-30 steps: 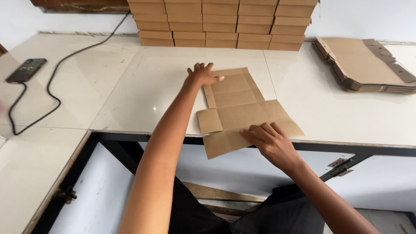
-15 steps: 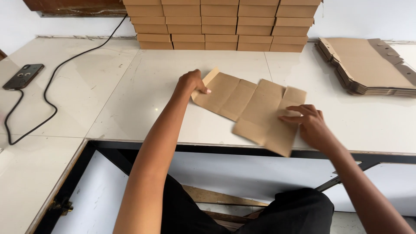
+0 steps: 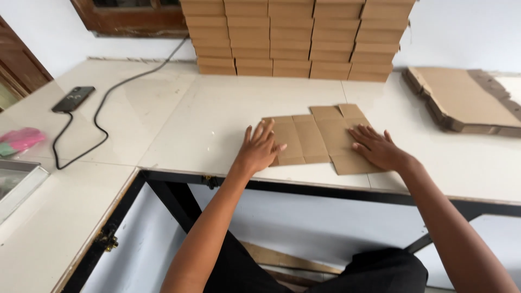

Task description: The person folds flat cardboard pieces into small rectangular boxes by hand, creasing the flaps and tucking them to form the box shape. After completing each box, the person places it on a stack of finished boxes. The person then picks up a larger flat cardboard piece and begins folding it.

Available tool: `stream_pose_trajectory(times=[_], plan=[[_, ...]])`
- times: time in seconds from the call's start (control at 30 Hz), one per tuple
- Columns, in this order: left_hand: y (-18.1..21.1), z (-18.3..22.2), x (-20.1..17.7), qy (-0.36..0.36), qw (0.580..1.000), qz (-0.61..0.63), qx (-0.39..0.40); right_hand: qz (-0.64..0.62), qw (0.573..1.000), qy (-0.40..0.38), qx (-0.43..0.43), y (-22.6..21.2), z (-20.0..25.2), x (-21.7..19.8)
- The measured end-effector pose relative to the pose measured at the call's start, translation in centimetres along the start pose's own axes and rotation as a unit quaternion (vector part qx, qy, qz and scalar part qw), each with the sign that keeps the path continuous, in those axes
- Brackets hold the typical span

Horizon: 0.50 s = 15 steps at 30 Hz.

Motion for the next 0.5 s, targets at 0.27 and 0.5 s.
stream_pose_trajectory(times=[0.27,0.5], plan=[[-4.1,-7.1,4.9,-0.067,0.995,-0.006,-0.072,-0.003,1.0,0.008,-0.002,-2.0,2.1,-0.6],[1.9,-4.7,3.6,-0.127,0.991,0.033,-0.015,-0.019,1.0,0.005,0.009,-2.0,2.4,-0.7]])
Point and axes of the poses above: each hand's wrist, its own z-axis away from the middle knuckle, its own x-axis out of the palm, y = z × x, the point moved 3 cm from there along -z, towards the middle knuckle, and after that the axes turned 6 degrees about y, right-handed, at the moved point
